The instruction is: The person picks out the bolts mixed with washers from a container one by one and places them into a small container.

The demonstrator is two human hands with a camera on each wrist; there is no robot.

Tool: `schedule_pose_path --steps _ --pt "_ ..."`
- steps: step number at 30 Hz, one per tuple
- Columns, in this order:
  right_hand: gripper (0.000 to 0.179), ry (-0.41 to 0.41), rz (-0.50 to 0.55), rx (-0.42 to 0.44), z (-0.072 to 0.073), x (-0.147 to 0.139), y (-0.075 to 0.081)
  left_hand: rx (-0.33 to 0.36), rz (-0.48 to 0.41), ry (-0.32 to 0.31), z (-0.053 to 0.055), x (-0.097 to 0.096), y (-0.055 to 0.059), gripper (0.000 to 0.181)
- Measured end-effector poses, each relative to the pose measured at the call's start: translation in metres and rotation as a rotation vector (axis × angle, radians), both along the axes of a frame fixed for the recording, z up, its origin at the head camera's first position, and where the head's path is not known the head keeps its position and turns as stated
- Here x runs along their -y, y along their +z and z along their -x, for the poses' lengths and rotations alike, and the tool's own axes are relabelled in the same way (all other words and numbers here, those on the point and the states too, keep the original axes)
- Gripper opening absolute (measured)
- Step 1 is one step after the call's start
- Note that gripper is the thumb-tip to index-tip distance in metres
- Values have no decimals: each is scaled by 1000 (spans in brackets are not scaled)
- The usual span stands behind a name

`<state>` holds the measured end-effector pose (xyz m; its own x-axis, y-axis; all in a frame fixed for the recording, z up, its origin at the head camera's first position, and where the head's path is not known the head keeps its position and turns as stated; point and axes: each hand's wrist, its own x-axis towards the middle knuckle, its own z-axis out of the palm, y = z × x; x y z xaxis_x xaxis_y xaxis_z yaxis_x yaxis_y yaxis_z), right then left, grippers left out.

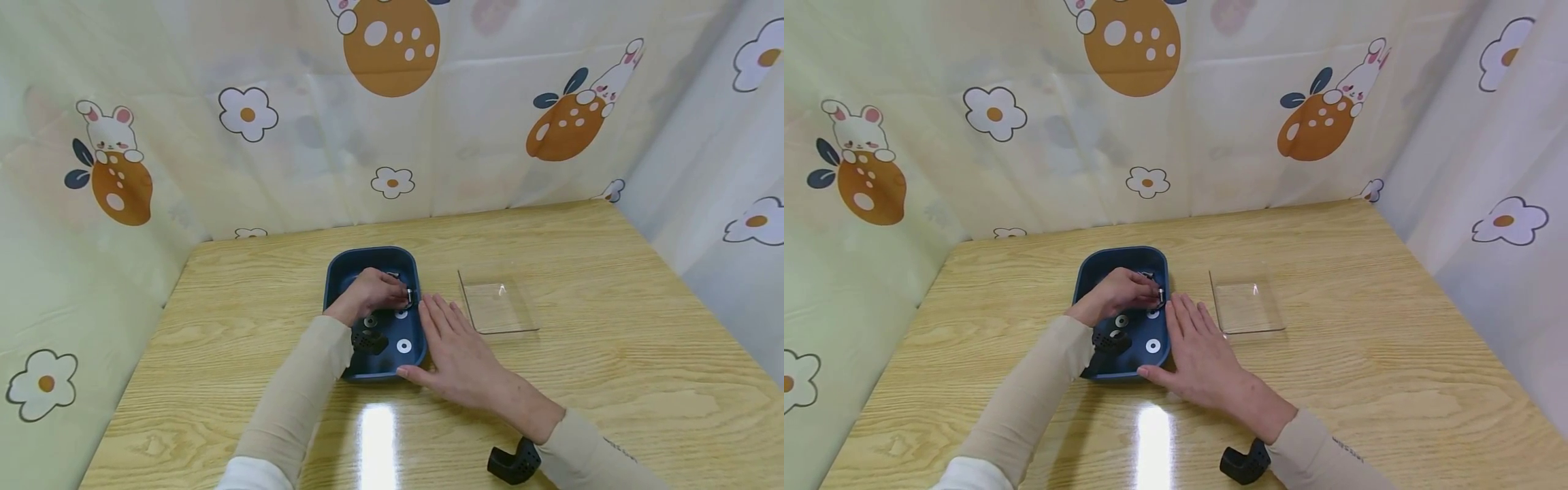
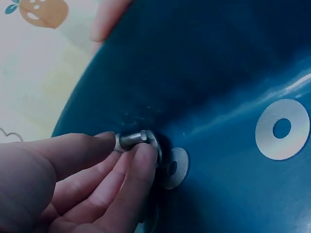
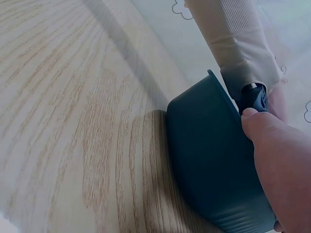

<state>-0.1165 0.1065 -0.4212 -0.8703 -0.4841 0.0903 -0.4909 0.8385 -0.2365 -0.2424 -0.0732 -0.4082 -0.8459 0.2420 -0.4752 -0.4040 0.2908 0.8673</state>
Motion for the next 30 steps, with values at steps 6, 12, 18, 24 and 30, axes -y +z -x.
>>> schedule_pose_path --steps 6,12,18,24,30 --pt "106 -2 4 4 0 0 -1 -48 60 -2 -2 -3 -3 22" --pt "108 1 5 8 0 0 0 -40 53 5 -3 0 -2 22" --pt "107 -5 5 11 0 0 1 -35 6 21 -3 3 0 21" --pt "107 -11 8 13 -1 0 2 -14 -94 55 -1 8 2 23" --pt "107 -4 4 13 1 -3 6 15 -167 79 -1 13 4 24"
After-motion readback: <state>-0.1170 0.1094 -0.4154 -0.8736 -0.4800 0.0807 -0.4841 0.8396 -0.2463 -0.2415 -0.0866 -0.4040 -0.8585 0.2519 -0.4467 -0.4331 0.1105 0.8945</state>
